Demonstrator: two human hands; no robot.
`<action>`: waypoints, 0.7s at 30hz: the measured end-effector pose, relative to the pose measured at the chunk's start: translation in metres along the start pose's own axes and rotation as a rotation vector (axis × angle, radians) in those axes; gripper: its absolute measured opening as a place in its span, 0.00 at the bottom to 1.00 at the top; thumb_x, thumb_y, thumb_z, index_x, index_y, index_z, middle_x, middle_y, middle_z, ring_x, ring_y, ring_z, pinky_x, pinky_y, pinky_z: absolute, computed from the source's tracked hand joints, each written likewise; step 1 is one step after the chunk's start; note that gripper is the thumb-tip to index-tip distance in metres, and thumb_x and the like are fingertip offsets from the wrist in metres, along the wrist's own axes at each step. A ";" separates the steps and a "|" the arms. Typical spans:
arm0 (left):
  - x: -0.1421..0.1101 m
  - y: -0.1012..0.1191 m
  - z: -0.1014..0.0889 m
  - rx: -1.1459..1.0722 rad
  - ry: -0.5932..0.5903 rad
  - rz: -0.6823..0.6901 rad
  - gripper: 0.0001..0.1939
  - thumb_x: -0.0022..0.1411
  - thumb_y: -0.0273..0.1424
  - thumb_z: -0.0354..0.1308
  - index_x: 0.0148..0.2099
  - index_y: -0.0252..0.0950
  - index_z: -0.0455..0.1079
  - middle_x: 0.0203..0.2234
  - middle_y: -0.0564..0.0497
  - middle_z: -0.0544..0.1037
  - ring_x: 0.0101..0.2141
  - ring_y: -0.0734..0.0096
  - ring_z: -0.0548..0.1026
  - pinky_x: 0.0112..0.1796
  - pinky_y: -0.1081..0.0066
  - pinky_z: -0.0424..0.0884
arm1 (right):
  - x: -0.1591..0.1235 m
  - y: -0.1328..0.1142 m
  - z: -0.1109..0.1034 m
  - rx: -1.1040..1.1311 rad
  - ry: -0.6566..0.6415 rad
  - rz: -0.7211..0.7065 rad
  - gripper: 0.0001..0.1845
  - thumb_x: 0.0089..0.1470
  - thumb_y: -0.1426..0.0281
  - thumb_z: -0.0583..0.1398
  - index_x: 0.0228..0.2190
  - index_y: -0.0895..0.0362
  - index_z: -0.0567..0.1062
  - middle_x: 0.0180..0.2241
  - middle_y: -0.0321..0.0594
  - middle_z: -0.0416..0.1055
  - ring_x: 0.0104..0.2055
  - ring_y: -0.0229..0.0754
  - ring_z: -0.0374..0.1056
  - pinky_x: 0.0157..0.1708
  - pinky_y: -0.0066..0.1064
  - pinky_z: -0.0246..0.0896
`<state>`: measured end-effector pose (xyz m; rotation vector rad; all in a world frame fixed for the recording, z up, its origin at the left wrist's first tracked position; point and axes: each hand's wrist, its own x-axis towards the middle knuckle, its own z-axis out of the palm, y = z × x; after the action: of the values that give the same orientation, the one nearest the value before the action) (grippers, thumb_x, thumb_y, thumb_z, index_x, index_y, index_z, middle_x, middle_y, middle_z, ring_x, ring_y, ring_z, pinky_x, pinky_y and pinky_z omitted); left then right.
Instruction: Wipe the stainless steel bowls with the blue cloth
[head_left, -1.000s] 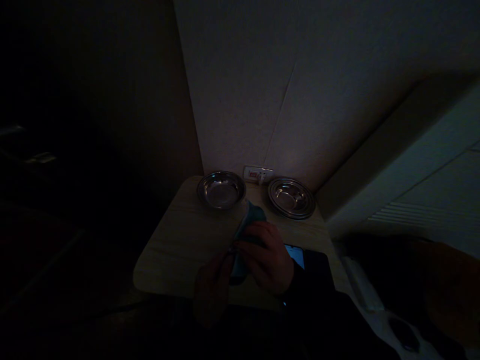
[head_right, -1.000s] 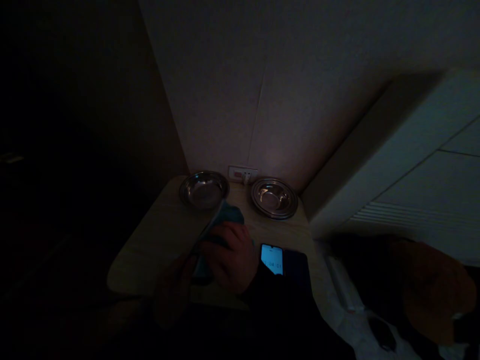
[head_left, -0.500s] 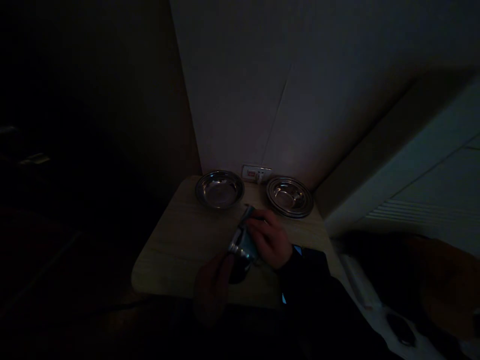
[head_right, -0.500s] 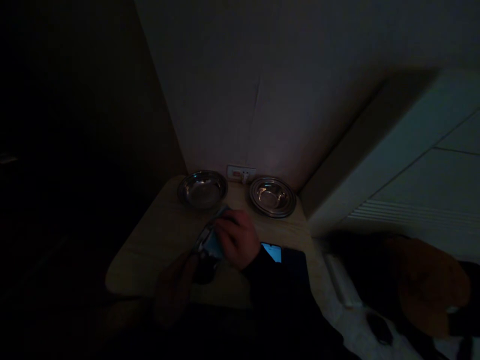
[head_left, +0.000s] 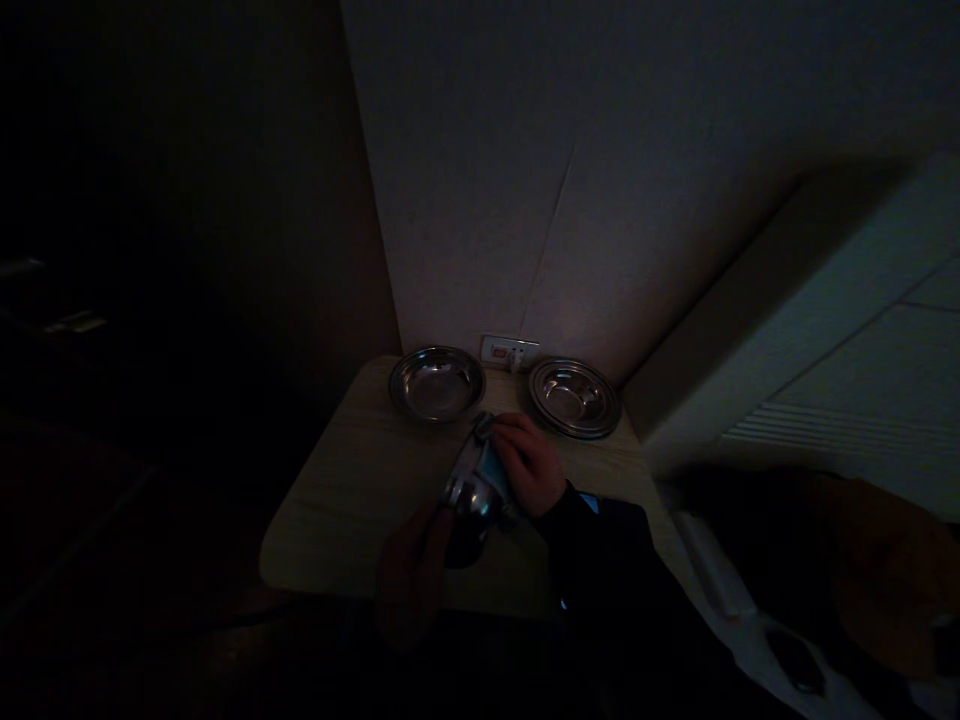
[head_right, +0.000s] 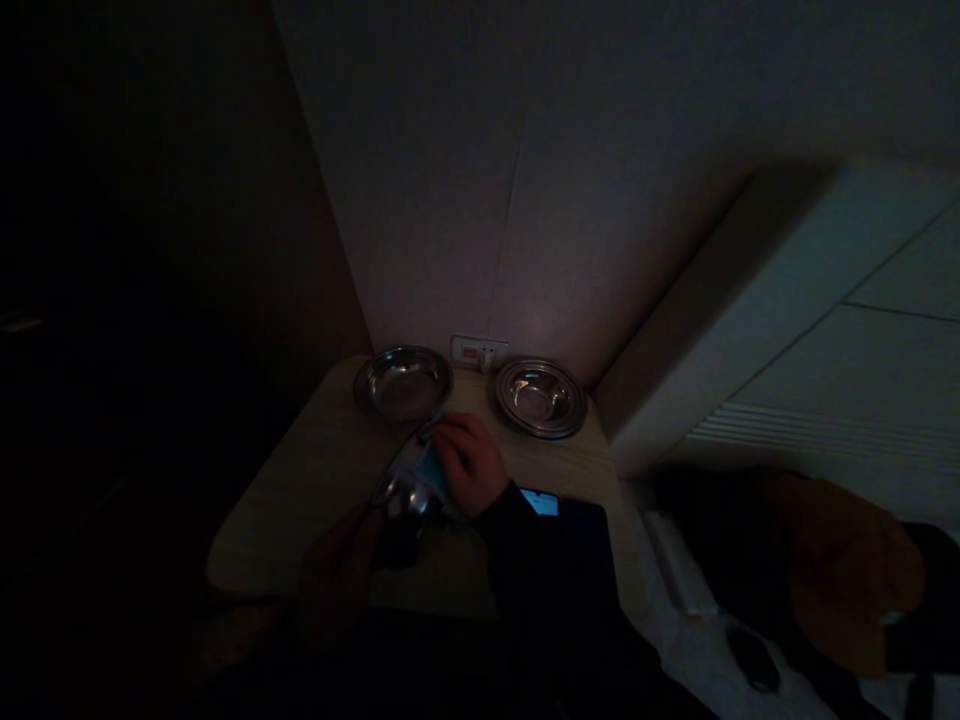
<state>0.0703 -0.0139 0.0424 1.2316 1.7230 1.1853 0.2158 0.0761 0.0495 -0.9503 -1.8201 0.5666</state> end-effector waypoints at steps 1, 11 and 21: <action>-0.001 0.000 0.000 0.012 0.018 -0.006 0.19 0.54 0.44 0.48 0.31 0.34 0.73 0.25 0.48 0.78 0.28 0.66 0.75 0.29 0.71 0.71 | 0.002 0.009 -0.001 0.017 0.018 0.046 0.12 0.55 0.69 0.52 0.32 0.56 0.76 0.34 0.42 0.70 0.38 0.40 0.67 0.40 0.33 0.63; -0.003 -0.006 -0.010 -0.034 0.028 -0.131 0.18 0.51 0.43 0.52 0.36 0.34 0.72 0.34 0.45 0.77 0.36 0.62 0.74 0.36 0.68 0.70 | -0.026 0.032 -0.007 0.023 0.130 0.180 0.10 0.54 0.67 0.54 0.33 0.56 0.75 0.33 0.41 0.73 0.37 0.41 0.69 0.39 0.35 0.65; 0.006 0.013 -0.030 -0.083 -0.201 -0.075 0.16 0.50 0.33 0.49 0.40 0.35 0.71 0.32 0.50 0.77 0.34 0.66 0.73 0.35 0.71 0.69 | -0.034 0.017 -0.006 -0.009 0.092 0.087 0.11 0.55 0.70 0.54 0.38 0.54 0.74 0.37 0.43 0.71 0.41 0.40 0.67 0.41 0.36 0.65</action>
<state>0.0451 -0.0148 0.0645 1.1836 1.5433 1.0419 0.2356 0.0581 0.0211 -1.0489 -1.7074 0.5600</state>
